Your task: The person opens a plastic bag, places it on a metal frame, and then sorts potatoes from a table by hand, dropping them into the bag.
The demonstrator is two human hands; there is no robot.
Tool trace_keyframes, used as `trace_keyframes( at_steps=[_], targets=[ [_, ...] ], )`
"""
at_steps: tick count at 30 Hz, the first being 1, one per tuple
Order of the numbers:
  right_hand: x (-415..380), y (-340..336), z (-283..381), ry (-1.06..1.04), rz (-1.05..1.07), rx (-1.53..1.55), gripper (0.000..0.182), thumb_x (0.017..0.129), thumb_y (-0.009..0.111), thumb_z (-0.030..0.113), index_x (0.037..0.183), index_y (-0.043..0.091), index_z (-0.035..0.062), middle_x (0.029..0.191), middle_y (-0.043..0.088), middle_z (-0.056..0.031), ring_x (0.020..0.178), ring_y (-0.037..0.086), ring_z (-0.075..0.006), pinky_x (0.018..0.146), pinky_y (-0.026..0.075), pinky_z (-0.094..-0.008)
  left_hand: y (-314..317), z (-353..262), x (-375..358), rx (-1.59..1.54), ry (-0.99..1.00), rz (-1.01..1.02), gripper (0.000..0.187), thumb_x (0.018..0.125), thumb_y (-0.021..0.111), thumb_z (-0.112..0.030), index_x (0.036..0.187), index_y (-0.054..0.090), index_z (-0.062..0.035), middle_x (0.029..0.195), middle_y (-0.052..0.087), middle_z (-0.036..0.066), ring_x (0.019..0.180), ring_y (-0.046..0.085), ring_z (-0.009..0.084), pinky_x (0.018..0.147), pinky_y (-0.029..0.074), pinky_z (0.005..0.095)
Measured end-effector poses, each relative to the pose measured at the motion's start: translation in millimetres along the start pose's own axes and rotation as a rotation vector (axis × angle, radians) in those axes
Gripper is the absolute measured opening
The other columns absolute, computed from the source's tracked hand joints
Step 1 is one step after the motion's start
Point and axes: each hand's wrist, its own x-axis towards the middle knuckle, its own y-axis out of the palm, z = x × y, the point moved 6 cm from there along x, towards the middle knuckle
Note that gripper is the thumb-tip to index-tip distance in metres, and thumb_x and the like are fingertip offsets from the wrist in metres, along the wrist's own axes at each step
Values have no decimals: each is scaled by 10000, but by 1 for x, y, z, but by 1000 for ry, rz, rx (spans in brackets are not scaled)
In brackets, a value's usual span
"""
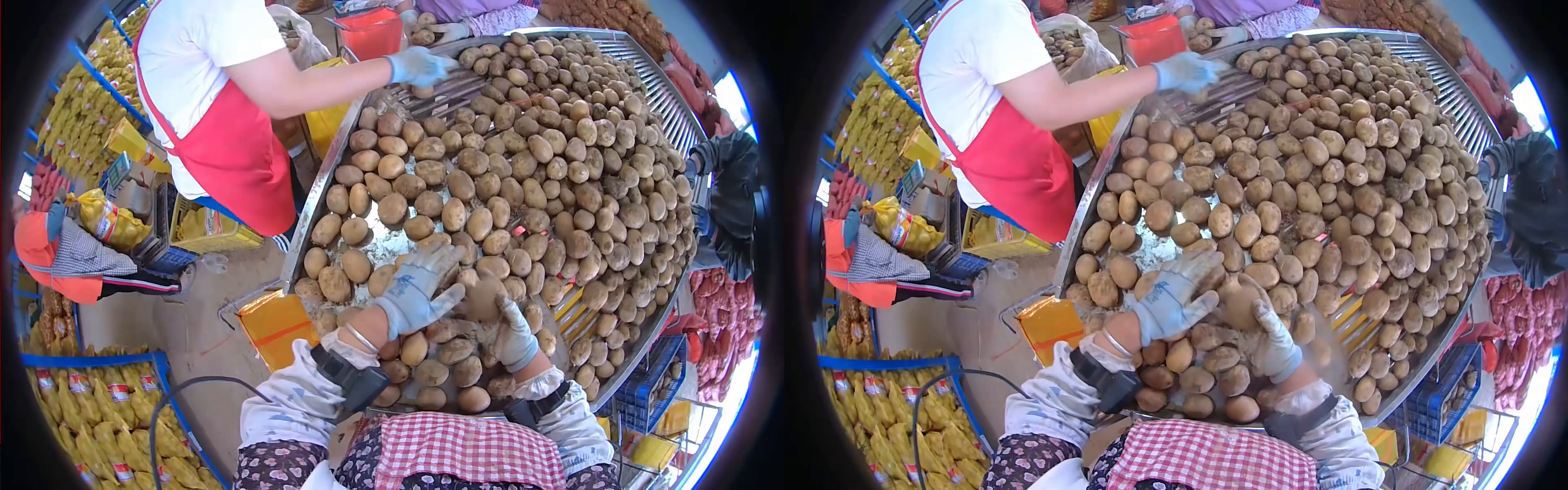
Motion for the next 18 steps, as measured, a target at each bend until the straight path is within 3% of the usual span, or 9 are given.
trace_keyframes(
  at_steps=[2, 6, 8, 10, 11, 12, 15, 16, 18],
  targets=[
    [-1, -17, 9, -15, -9, -49, 562, 878, 585, 337, 1331, 400, 60, 1235, 522, -155, 1122, 530, -287, 939, 454, -394, -1, 6, -8, 709, 8, -5, 482, 861, 538, -368, 1230, 503, -60, 1137, 570, 230, 1076, 547, 336, 909, 435, 410],
    [-11, -38, 22, -16, -122, -17, 389, 900, 466, 370, 1082, 562, 41, 982, 619, -147, 898, 618, -293, 755, 512, -395, -15, 27, -51, 674, -104, 115, 454, 847, 554, -333, 1225, 538, -81, 1150, 575, 212, 1073, 554, 349, 913, 440, 425],
    [-13, -43, 22, 14, -181, 91, 413, 910, 432, 392, 1065, 571, 36, 976, 618, -156, 889, 619, -296, 734, 512, -391, -20, 39, -50, 598, -497, 551, 365, 841, 556, -317, 1123, 602, -89, 1068, 617, 197, 1015, 587, 341, 879, 456, 432],
    [-15, -45, 21, 14, -226, 121, 447, 939, 372, 392, 1158, 530, 37, 1109, 596, -174, 999, 601, -331, 797, 511, -409, -39, 40, -3, 535, -589, 401, 305, 850, 547, -310, 1032, 634, -81, 1020, 635, 193, 985, 602, 339, 853, 469, 431],
    [-18, -47, 22, 8, -255, 139, 466, 953, 342, 392, 1204, 510, 37, 1175, 585, -182, 1054, 592, -348, 828, 511, -418, -51, 46, 20, 523, -468, 151, 329, 866, 535, -327, 1061, 631, -80, 1033, 630, 210, 983, 596, 358, 848, 475, 416],
    [-14, -46, 21, 23, 28, 327, 490, 960, 359, 398, 1284, 461, 45, 1299, 524, -155, 1174, 525, -346, 935, 471, -430, -56, 65, 32, 533, -214, -147, 396, 879, 526, -352, 1160, 598, -83, 1152, 593, 216, 1077, 554, 364, 930, 426, 436],
    [-21, -36, 34, -156, -199, 47, 508, 946, 426, 408, 1305, 451, 49, 1337, 496, -126, 1216, 488, -339, 993, 430, -434, -12, 110, 29, 791, -290, 5, 723, 819, 574, -486, 1399, 386, -97, 1465, 253, 264, 1361, 215, 427, 1118, 162, 506],
    [-24, -53, 36, -247, -240, -183, 530, 929, 484, 424, 1302, 455, 49, 1337, 492, -126, 1224, 482, -324, 1006, 425, -427, -4, 98, 22, 793, -281, 36, 764, 802, 585, -505, 1404, 376, -82, 1469, 220, 279, 1362, 192, 447, 1122, 163, 500],
    [-32, -38, 49, -208, -170, 49, 534, 928, 488, 432, 1299, 458, 50, 1326, 497, -137, 1214, 493, -312, 980, 448, -416, 5, 76, -4, 823, -218, 122, 840, 767, 615, -533, 1409, 361, -55, 1476, 183, 295, 1357, 176, 477, 1125, 166, 494]
  ],
)
